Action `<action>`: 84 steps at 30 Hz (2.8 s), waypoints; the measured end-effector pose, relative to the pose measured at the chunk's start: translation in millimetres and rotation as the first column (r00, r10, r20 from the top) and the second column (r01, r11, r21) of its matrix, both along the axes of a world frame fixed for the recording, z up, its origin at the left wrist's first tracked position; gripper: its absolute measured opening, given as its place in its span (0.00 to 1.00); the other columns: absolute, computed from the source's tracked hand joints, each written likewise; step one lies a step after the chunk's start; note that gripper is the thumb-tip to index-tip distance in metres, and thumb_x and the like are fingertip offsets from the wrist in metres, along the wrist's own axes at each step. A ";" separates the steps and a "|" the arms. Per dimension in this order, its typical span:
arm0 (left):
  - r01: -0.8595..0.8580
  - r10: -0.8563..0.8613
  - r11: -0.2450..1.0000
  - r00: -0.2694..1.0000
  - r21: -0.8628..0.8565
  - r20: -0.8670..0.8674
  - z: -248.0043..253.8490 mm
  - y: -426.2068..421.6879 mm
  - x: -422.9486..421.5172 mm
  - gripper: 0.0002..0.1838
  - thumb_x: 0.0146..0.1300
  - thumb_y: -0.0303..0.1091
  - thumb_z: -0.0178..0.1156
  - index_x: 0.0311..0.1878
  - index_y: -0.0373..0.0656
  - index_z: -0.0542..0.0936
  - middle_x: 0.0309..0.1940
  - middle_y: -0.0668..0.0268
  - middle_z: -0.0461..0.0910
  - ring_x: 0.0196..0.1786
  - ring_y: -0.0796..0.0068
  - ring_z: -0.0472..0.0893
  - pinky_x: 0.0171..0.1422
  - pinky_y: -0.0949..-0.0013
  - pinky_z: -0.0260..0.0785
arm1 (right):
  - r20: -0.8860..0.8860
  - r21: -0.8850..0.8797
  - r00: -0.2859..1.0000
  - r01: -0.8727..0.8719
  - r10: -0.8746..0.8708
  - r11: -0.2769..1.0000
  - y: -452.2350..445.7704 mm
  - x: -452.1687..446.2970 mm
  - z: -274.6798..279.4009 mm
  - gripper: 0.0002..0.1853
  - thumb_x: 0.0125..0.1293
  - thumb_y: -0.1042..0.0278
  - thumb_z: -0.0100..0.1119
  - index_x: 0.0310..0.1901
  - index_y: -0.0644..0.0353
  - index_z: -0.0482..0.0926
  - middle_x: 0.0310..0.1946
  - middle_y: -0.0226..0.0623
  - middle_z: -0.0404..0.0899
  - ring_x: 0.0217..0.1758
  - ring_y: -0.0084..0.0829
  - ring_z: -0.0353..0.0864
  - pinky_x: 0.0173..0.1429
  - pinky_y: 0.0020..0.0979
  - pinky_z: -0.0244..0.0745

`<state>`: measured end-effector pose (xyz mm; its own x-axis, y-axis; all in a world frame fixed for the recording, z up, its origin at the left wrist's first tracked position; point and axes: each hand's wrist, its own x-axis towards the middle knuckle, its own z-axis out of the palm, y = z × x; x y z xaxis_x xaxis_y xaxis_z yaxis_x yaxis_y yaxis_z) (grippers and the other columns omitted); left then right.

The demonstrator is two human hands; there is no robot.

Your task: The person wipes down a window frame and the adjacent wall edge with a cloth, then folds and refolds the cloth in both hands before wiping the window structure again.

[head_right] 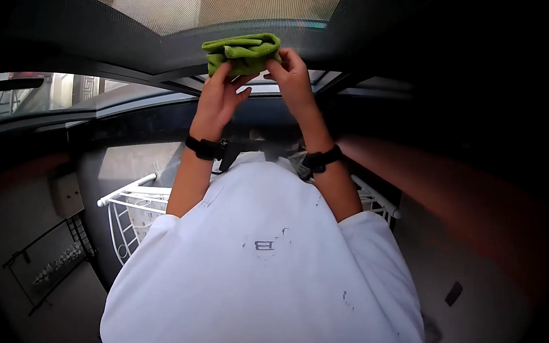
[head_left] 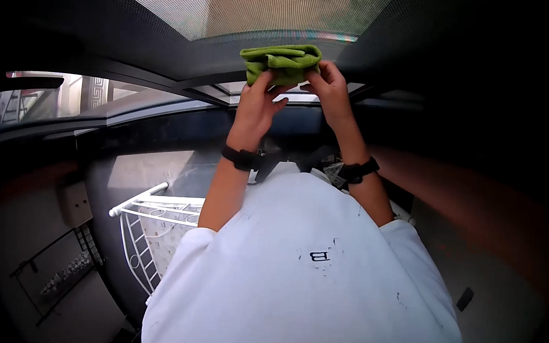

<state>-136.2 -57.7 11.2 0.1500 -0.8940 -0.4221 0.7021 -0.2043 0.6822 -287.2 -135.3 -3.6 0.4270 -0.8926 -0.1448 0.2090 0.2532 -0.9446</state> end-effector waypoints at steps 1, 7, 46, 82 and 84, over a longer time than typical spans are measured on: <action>-0.026 0.026 0.999 0.999 0.021 -0.030 -6.3 -3.5 0.0 0.17 0.69 0.42 0.53 0.58 0.49 0.71 0.55 0.61 0.76 0.56 0.62 0.78 0.49 0.59 0.67 | 0.017 -0.025 0.999 0.044 -0.044 0.999 -0.1 3.1 -4.4 0.16 0.67 0.68 0.58 0.52 0.64 0.69 0.47 0.37 0.74 0.47 0.24 0.78 0.48 0.27 0.80; -0.056 0.062 0.994 0.996 0.089 -0.069 -17.6 -12.1 2.9 0.17 0.69 0.44 0.51 0.57 0.49 0.71 0.51 0.66 0.77 0.55 0.62 0.79 0.48 0.57 0.64 | -0.060 0.022 0.947 0.316 -0.315 0.948 10.4 17.9 0.1 0.24 0.63 0.65 0.63 0.53 0.62 0.61 0.49 0.41 0.69 0.46 0.30 0.79 0.41 0.29 0.82; -0.039 0.044 0.999 0.980 -0.030 0.196 -14.1 -10.0 6.9 0.14 0.64 0.40 0.63 0.47 0.44 0.75 0.40 0.71 0.82 0.47 0.77 0.83 0.39 0.78 0.65 | -0.101 0.467 0.979 0.202 -0.175 0.861 -1.1 13.4 -0.2 0.14 0.67 0.67 0.58 0.50 0.53 0.67 0.39 0.34 0.79 0.38 0.30 0.81 0.39 0.31 0.76; 0.026 -0.039 0.990 0.995 -0.136 -0.094 -11.7 -14.9 28.0 0.17 0.63 0.39 0.62 0.51 0.46 0.73 0.41 0.73 0.77 0.40 0.83 0.76 0.36 0.78 0.64 | 0.119 0.291 0.941 0.271 -0.316 0.918 32.4 11.4 15.8 0.19 0.67 0.62 0.60 0.52 0.57 0.65 0.40 0.35 0.77 0.41 0.29 0.82 0.40 0.26 0.77; -0.001 -0.014 0.994 0.990 -0.110 -0.139 -12.8 -14.9 19.7 0.16 0.62 0.38 0.62 0.50 0.47 0.73 0.40 0.73 0.77 0.40 0.81 0.76 0.38 0.78 0.65 | 0.127 0.422 0.965 0.157 -0.230 0.893 31.7 5.3 16.8 0.18 0.66 0.60 0.61 0.52 0.57 0.67 0.41 0.34 0.77 0.43 0.28 0.81 0.40 0.26 0.76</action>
<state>-116.5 -72.6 -1.6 0.0907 -0.9367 -0.3382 0.7910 -0.1385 0.5959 -281.8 -103.6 13.3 0.3025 -0.8390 -0.4523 0.4404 0.5438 -0.7143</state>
